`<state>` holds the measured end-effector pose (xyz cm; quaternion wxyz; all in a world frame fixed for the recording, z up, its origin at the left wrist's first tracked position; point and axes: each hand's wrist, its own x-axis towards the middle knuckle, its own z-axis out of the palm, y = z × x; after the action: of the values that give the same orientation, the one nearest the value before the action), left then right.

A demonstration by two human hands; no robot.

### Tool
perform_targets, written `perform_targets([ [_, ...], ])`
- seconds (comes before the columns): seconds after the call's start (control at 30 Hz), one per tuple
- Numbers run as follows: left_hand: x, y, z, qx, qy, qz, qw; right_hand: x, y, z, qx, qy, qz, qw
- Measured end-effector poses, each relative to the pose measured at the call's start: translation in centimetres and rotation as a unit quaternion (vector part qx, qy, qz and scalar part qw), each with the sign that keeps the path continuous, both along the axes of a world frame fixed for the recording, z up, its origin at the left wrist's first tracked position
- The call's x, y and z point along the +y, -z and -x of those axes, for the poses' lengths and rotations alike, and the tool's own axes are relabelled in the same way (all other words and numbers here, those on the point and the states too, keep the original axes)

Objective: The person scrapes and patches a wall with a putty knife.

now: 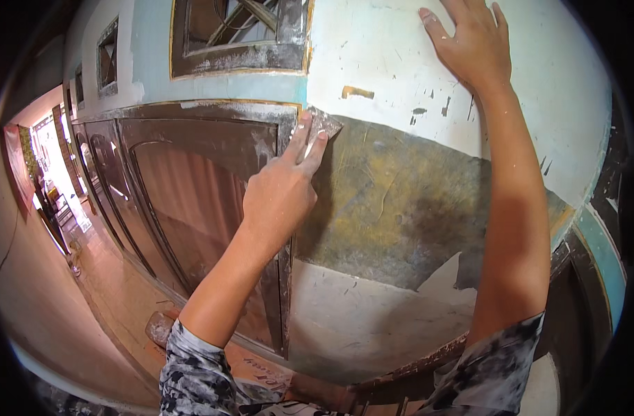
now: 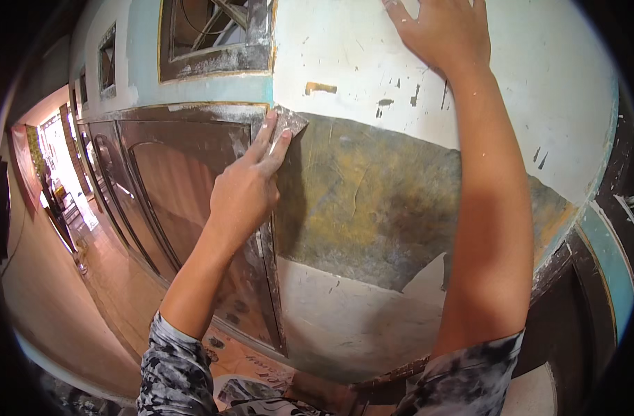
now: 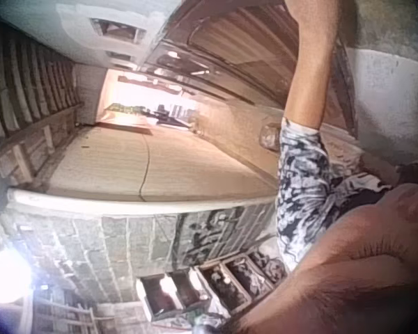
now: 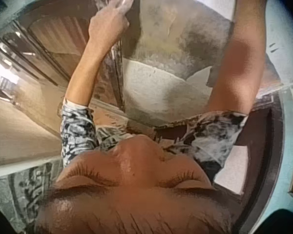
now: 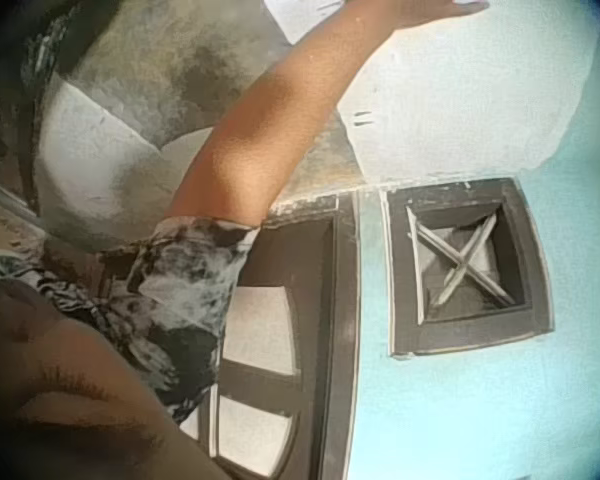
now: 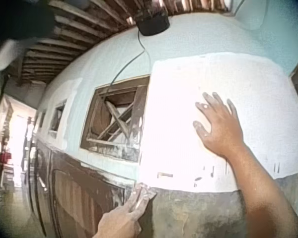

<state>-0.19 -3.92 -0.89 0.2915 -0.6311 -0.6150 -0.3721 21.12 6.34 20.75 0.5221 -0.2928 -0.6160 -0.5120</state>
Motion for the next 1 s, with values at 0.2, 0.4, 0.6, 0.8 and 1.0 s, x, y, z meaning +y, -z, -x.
perform_targets([
  [0.2,0.1,-0.3,0.6,0.005,-0.005,0.002,1.000,-0.4,-0.2,-0.3,-0.013,-0.021,0.002,1.000],
  [0.4,0.1,-0.5,0.5,0.000,-0.003,0.010,1.000,-0.2,-0.2,-0.3,-0.010,-0.009,-0.002,1.000],
  [0.6,-0.2,-1.1,0.1,-0.009,-0.024,0.014,1.000,0.1,-0.4,-0.5,-0.027,-0.018,-0.016,0.999],
  [0.8,0.0,-1.0,0.4,-0.022,-0.020,-0.001,1.000,1.3,-1.0,-1.0,-0.046,-0.014,-0.024,0.999],
  [1.0,0.0,-0.4,0.9,-0.026,-0.015,-0.010,1.000,0.4,-0.4,-0.5,-0.032,-0.034,-0.001,0.999],
])
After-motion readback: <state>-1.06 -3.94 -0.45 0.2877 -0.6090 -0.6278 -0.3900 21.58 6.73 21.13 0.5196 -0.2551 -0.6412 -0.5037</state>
